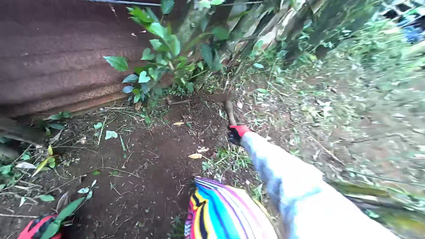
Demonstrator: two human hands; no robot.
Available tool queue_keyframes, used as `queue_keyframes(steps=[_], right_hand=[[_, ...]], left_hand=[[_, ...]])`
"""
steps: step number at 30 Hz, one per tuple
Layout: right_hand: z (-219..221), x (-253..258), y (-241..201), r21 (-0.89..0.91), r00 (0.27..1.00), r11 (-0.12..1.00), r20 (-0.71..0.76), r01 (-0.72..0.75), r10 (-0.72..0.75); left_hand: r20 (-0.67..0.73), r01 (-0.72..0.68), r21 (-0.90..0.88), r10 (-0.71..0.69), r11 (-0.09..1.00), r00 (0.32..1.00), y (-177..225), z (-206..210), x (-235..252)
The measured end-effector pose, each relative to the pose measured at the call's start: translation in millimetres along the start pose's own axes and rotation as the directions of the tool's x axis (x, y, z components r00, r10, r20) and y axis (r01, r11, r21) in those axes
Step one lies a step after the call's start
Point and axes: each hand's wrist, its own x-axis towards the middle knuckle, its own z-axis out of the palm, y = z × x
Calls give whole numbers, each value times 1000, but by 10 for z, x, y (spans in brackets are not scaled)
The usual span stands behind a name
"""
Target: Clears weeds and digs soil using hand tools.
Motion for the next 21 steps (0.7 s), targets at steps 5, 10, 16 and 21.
queue_keyframes(steps=[5, 10, 16, 21], right_hand=[[1479, -577, 1288, -56, 964, 997, 258, -52, 65], [1323, -1075, 1810, -368, 728, 714, 624, 595, -285], [1668, -580, 463, -113, 943, 992, 321, -51, 85], [1124, -774, 845, -424, 909, 903, 401, 72, 116]], left_hand=[[147, -106, 225, 73, 969, 986, 799, -598, 54], [110, 12, 259, -41, 966, 993, 1286, -301, 314], [8, -97, 291, 99, 952, 995, 1638, -117, 381], [-114, -233, 266, 271, 936, 956, 1820, -292, 467]])
